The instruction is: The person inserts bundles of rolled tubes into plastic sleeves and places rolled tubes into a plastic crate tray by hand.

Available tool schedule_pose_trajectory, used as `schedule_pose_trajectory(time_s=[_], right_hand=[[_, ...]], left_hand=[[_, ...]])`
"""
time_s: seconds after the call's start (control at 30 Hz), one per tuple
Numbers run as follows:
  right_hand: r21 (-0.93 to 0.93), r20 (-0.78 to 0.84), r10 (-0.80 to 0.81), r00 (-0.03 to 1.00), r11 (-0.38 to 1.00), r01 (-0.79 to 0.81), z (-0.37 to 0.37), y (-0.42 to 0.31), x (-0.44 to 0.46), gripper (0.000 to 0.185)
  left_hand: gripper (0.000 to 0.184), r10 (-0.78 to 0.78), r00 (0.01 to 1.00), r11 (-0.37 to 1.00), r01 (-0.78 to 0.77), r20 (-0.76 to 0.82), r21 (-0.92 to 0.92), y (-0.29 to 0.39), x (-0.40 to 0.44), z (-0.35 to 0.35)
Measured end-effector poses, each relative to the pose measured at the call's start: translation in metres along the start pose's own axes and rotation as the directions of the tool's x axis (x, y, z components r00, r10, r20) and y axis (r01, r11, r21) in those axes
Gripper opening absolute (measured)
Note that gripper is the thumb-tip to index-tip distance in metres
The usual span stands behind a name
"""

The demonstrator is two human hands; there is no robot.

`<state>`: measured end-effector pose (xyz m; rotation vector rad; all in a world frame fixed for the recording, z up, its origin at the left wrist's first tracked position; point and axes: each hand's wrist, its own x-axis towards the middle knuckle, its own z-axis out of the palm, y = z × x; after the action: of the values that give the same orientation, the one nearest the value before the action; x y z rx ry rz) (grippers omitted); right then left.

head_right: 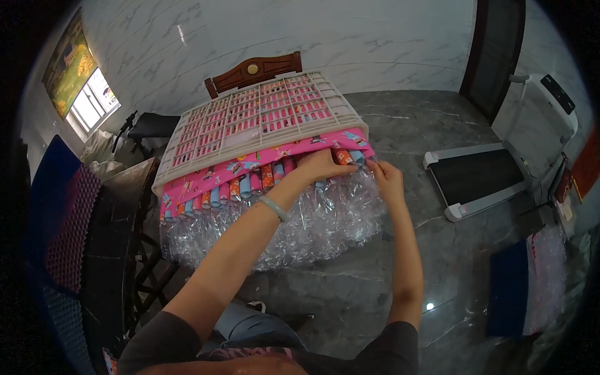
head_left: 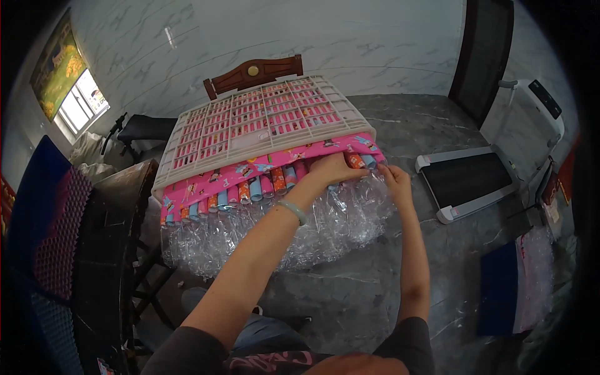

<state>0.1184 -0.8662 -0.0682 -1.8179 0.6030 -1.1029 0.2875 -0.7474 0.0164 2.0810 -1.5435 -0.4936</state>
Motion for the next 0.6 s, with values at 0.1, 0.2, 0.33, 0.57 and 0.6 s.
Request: schedule_pose_trajectory(time_s=[0.1, 0.2, 0.33, 0.57, 0.6], right_hand=[[-0.083, -0.085, -0.015, 0.996, 0.997, 0.008, -0.009, -0.018, -0.021, 0.025], [-0.188, -0.158, -0.059, 0.986, 0.982, 0.029, -0.009, -0.029, -0.029, 0.026], [-0.225, -0.077, -0.067, 0.995, 0.973, 0.048, -0.005, -0.018, -0.003, 0.028], [-0.336, 0.033, -0.020, 0.999, 0.941, 0.030, -0.009, -0.023, 0.016, 0.029], [-0.376, 0.063, 0.000, 0.998, 0.926, 0.024, -0.011, -0.026, 0.016, 0.029]], left_hand=[[0.079, -0.072, 0.997, 0.991, 0.071, 0.011, 0.110, 0.014, -0.005, 0.004], [0.076, -0.018, 0.998, 0.991, 0.025, -0.057, 0.130, 0.011, 0.001, 0.015], [0.073, 0.021, 0.997, 1.000, -0.021, 0.075, -0.001, 0.004, 0.011, 0.001], [0.066, 0.022, 0.993, 0.997, -0.014, 0.114, -0.073, 0.002, 0.018, 0.001], [0.066, 0.014, 0.993, 1.000, -0.011, 0.118, -0.023, -0.005, 0.025, 0.006]])
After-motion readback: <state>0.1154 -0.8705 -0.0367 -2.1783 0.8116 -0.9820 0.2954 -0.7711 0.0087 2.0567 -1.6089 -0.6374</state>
